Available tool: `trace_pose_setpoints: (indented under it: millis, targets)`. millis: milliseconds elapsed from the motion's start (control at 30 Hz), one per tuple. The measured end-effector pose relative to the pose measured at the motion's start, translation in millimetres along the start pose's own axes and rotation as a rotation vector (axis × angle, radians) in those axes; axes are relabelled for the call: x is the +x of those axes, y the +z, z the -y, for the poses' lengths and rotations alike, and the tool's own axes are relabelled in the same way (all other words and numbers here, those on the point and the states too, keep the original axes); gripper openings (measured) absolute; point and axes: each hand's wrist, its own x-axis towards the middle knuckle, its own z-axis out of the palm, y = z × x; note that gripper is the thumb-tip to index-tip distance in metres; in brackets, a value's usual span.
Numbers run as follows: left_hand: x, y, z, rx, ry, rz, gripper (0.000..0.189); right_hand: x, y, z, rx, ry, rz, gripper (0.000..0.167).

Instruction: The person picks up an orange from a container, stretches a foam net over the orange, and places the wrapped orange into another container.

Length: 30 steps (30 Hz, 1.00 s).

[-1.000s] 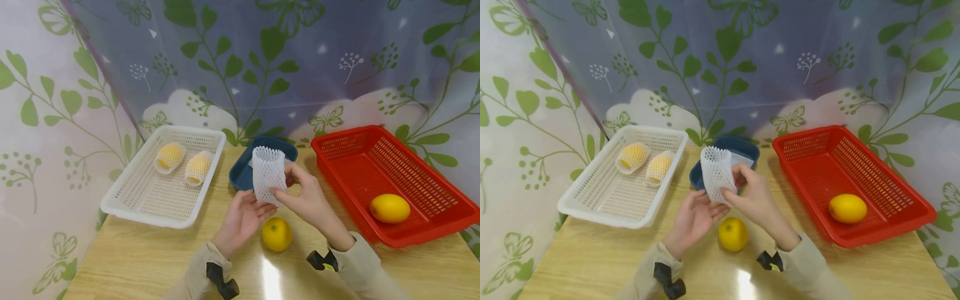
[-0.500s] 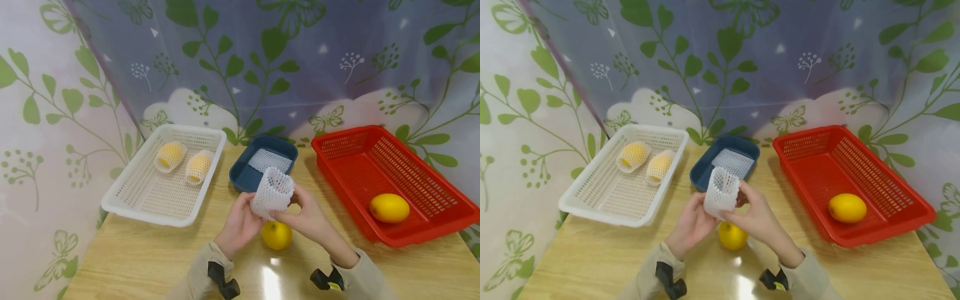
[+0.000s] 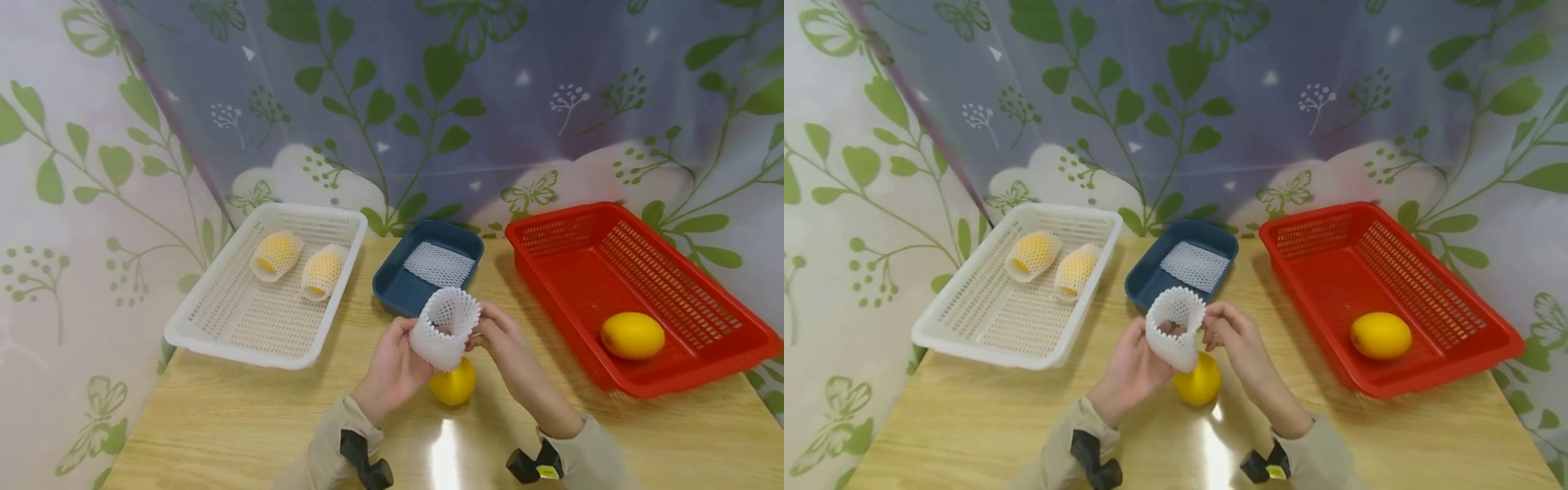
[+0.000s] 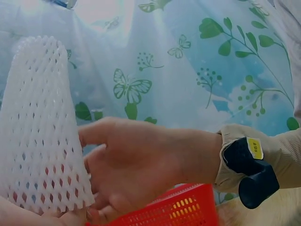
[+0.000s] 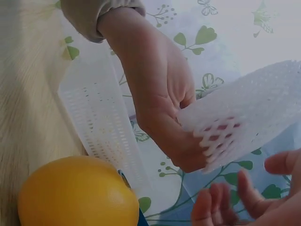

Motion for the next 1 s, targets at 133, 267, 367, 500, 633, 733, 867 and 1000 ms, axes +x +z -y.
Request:
trace_pose_setpoints:
  millis: [133,267,367,500,633,733,867,1000]
  targets:
    - [-2.4,0.1,-0.6,0.01,-0.012,-0.004,0.051,2.3,0.1,-1.7,0.063,0.153,0.016,0.036]
    - [-3.4,-0.1,-1.4,0.024,-0.028,0.023,0.049,2.5,-3.5,-4.4,0.18,0.223,0.138,0.029]
    - [-3.8,0.1,-1.9,0.031,-0.038,0.05,0.048,2.2,-6.7,-7.1,0.288,0.253,0.236,0.027]
    - [-5.7,-0.1,-0.8,-0.007,-0.05,0.034,0.035,2.5,-9.3,-10.1,0.399,0.306,0.296,0.026]
    - [-6.1,-1.4,1.5,-0.075,-0.05,0.025,0.036,2.5,-8.9,-12.9,0.482,0.337,0.305,0.03]
    - [-6.3,-3.0,2.0,-0.055,-0.039,0.03,0.041,2.0,-8.6,-14.8,0.58,0.35,0.313,0.035]
    - [-8.5,-5.4,1.0,-0.023,-0.037,0.002,0.045,0.4,-9.5,-14.1,0.736,0.384,0.311,0.038]
    - [-10.6,-8.1,0.0,-0.06,-0.043,0.012,0.044,-0.4,-8.8,-10.1,0.838,0.394,0.305,0.03]
